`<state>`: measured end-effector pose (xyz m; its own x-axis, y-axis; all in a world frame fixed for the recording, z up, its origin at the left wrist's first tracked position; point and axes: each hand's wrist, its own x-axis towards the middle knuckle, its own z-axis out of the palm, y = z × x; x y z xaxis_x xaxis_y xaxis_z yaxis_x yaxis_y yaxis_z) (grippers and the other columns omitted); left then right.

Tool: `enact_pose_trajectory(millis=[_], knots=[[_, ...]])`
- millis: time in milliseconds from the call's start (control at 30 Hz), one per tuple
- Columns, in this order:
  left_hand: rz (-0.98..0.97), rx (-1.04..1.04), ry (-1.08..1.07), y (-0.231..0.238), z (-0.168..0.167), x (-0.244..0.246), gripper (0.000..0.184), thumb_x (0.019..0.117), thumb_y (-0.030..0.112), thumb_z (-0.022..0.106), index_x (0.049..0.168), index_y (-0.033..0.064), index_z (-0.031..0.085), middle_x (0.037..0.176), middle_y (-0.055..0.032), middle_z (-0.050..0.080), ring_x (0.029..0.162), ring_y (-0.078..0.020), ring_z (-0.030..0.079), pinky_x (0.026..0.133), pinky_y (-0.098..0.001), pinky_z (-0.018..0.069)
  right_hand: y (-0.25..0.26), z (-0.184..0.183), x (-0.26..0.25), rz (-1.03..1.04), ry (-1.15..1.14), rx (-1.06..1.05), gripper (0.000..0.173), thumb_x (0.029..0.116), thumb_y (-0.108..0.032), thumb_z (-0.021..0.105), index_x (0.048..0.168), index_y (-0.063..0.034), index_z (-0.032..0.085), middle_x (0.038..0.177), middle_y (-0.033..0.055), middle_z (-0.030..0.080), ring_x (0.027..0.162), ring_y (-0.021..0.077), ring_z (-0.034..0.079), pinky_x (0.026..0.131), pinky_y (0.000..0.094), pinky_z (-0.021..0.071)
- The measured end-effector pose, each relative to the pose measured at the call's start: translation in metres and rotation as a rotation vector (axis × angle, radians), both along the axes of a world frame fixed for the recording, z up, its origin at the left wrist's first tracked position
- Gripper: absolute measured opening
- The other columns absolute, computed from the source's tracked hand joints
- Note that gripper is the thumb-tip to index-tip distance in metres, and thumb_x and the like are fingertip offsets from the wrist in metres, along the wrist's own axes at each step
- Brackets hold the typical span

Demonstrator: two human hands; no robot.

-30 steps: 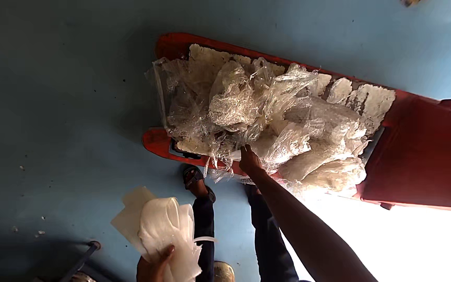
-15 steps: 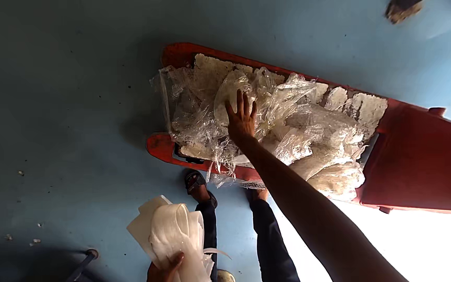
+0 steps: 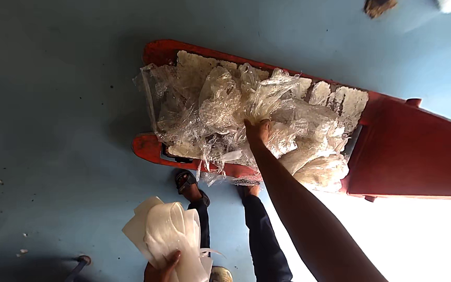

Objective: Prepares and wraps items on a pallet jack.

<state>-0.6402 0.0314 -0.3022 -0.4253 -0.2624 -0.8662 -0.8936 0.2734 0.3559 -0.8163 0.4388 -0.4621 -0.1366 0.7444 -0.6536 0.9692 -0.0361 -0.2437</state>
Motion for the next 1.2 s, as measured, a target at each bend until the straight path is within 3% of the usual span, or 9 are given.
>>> enact_pose_trajectory(millis=[133,233,333,433,533,633,900,1067,1200], knots=[[-0.018,-0.006,0.026,0.002,0.005,-0.004,0.06,0.0807,-0.003,0.078,0.132,-0.0113,0.047,0.108,-0.0148,0.069,0.095,-0.0116,0.07,0.088,-0.0298,0.0599,-0.005,0.016,-0.001,-0.042,0.068,0.062,0.036,0.0968,-0.023,0.065,0.125,-0.0014,0.058,0.114,0.0231,0.067,0.108,0.039,0.066,0.088,0.0581,0.0513],[-0.024,0.013,0.048,0.002,0.003,-0.008,0.058,0.0816,-0.002,0.077,0.131,-0.0109,0.047,0.107,-0.0134,0.069,0.094,-0.0104,0.07,0.087,-0.0297,0.06,-0.004,0.065,0.024,-0.025,0.301,0.133,0.032,0.0978,-0.019,0.064,0.123,0.0005,0.061,0.097,0.0185,0.068,0.088,0.0328,0.066,0.079,0.0535,0.0522],[-0.032,0.013,0.04,0.004,0.003,-0.012,0.058,0.0819,-0.002,0.077,0.131,-0.0105,0.047,0.108,-0.0131,0.069,0.095,-0.01,0.07,0.088,-0.0288,0.0598,0.018,0.126,0.066,0.093,0.397,0.293,0.035,0.0999,-0.02,0.063,0.125,0.004,0.059,0.097,0.0182,0.068,0.082,0.026,0.067,0.076,0.0459,0.0554],[-0.029,0.005,0.026,0.011,0.003,-0.017,0.059,0.0815,-0.003,0.077,0.132,-0.011,0.047,0.109,-0.0148,0.069,0.096,-0.011,0.07,0.088,-0.029,0.0596,0.064,0.158,0.104,0.216,0.335,0.533,0.041,0.1021,-0.02,0.059,0.13,0.0102,0.054,0.111,0.0281,0.064,0.095,0.0359,0.064,0.084,0.05,0.0539],[-0.025,-0.015,0.019,0.017,0.004,-0.019,0.06,0.0804,-0.005,0.078,0.131,-0.0109,0.047,0.108,-0.0155,0.069,0.095,-0.0118,0.07,0.087,-0.0296,0.0598,0.104,0.139,0.119,0.305,0.248,0.643,0.045,0.095,-0.017,0.064,0.13,0.0106,0.056,0.122,0.0347,0.058,0.11,0.0452,0.06,0.093,0.0542,0.049],[-0.038,-0.002,0.024,0.019,0.003,-0.018,0.06,0.08,-0.005,0.078,0.131,-0.0106,0.047,0.108,-0.0141,0.069,0.095,-0.0105,0.07,0.087,-0.0287,0.0598,0.122,0.116,0.108,0.441,0.031,0.305,0.056,0.0922,-0.021,0.073,0.137,0.0079,0.056,0.136,0.0403,0.051,0.129,0.0595,0.045,0.103,0.076,0.034],[-0.038,-0.036,0.008,0.013,0.002,-0.025,0.062,0.08,-0.002,0.079,0.132,-0.0104,0.048,0.11,-0.0153,0.068,0.097,-0.0113,0.07,0.088,-0.0294,0.0593,0.026,0.077,0.036,0.72,0.229,0.147,0.049,0.0863,-0.011,0.075,0.13,0.0068,0.062,0.138,0.0319,0.054,0.13,0.0493,0.051,0.106,0.0638,0.0417],[-0.001,-0.052,0.01,0.006,0.009,-0.032,0.057,0.0818,-0.004,0.076,0.13,-0.0105,0.048,0.106,-0.0136,0.069,0.093,-0.0097,0.07,0.086,-0.0282,0.0599,0.005,0.047,0.027,1.123,-0.32,-0.125,0.072,0.0814,-0.011,0.082,0.146,0.0001,0.053,0.165,0.0279,0.025,0.154,0.051,0.01,0.116,0.079,0.0055],[0.026,-0.036,0.025,-0.012,0.007,-0.034,0.056,0.0819,-0.004,0.076,0.13,-0.0101,0.048,0.105,-0.0112,0.069,0.092,-0.0082,0.07,0.085,-0.0269,0.06,0.036,0.022,0.087,1.472,-0.524,-0.069,0.06,0.0872,0.005,0.067,0.145,-0.0015,0.054,0.162,0.0258,0.033,0.155,0.0491,0.011,0.118,0.0772,-0.0004]])
